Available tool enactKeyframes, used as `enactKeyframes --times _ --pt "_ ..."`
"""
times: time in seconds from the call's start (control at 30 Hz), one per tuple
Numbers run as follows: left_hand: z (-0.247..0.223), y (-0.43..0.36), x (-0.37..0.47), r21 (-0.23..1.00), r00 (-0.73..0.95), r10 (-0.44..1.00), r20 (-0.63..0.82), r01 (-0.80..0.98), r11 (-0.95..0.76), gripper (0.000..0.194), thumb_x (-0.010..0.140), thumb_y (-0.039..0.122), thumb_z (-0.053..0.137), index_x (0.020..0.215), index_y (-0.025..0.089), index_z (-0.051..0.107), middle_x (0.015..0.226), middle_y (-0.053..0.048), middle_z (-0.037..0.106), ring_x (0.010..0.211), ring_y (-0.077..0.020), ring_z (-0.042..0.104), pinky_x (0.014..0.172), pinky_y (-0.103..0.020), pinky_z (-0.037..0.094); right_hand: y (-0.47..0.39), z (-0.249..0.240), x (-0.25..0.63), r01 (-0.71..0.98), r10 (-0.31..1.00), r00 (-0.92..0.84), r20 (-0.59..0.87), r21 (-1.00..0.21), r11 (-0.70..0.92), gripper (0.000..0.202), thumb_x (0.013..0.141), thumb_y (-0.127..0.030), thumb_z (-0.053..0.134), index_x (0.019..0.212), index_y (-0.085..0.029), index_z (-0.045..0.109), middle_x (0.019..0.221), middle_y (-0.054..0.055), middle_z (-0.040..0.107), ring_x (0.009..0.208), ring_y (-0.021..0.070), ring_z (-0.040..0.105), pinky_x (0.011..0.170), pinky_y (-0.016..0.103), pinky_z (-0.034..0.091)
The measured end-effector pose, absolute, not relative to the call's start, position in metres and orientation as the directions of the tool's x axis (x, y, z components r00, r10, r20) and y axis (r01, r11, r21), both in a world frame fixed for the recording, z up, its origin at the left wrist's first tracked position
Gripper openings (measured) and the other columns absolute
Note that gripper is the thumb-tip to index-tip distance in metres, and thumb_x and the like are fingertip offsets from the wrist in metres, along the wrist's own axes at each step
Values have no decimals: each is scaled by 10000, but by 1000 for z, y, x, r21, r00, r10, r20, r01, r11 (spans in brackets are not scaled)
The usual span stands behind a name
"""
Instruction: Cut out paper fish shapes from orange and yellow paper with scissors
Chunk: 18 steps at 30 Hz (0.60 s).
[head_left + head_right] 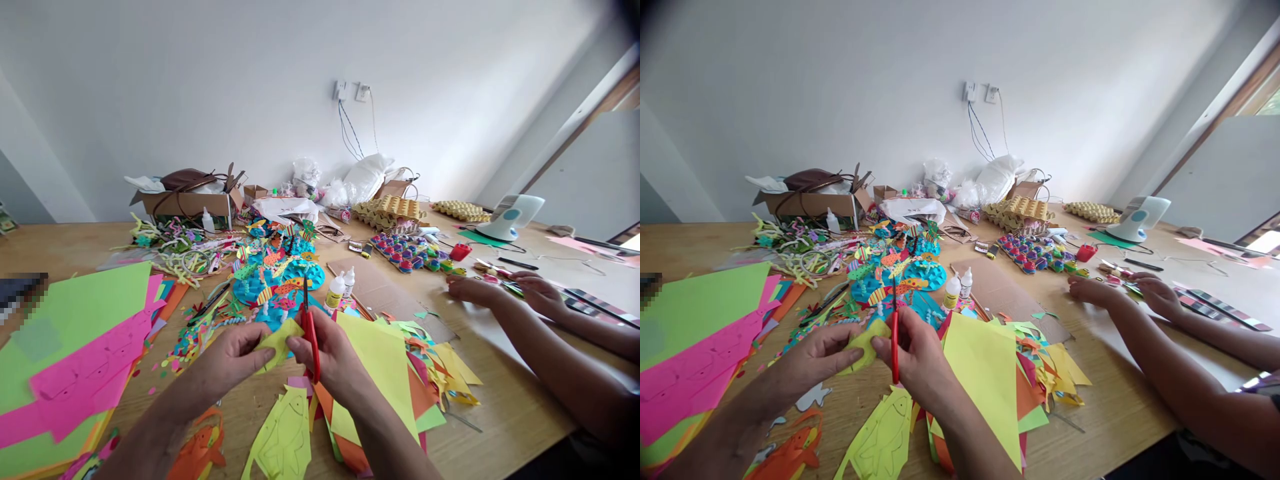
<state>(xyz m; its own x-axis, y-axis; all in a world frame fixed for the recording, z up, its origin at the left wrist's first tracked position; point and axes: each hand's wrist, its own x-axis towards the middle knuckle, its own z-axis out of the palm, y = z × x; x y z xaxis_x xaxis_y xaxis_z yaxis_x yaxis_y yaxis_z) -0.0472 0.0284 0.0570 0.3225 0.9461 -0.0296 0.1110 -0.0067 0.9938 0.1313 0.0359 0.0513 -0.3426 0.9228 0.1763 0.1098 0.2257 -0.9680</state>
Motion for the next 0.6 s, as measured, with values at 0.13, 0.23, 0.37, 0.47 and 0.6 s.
enactKeyframes --times 0.13,0.23,0.37,0.47,0.6 --pt "58 25 -44 978 251 966 -59 -182 107 97 738 265 662 814 213 693 667 33 629 611 -120 521 600 -204 419 25 40 132 129 921 -370 124 -975 183 227 834 -338 466 670 -189 420 570 -45 395 534 107 377 496 219 296" --pt "58 23 -41 934 231 971 -56 -332 132 106 722 239 683 824 216 701 647 37 629 602 -110 530 598 -201 439 15 33 133 200 893 -448 38 -970 141 242 815 -266 465 597 -188 393 529 -58 326 504 93 329 462 211 248" --pt "60 22 -38 909 228 972 -58 -390 146 113 714 229 694 824 219 713 651 34 633 605 -102 539 593 -190 450 9 30 134 239 876 -482 23 -958 157 224 796 -208 479 592 -183 393 529 -62 299 512 86 303 465 207 231" --pt "60 22 -38 911 231 971 -57 -386 145 113 707 225 701 817 212 721 639 38 622 555 -80 506 572 -176 441 8 30 134 224 869 -494 35 -960 166 223 798 -198 481 594 -182 393 533 -61 299 515 84 295 468 205 232" --pt "58 24 -40 916 207 974 -88 -367 160 155 712 257 700 859 214 717 656 22 645 595 -96 533 577 -179 447 8 29 135 204 876 -481 37 -967 153 219 804 -205 476 602 -185 392 530 -63 294 509 85 291 464 206 231"
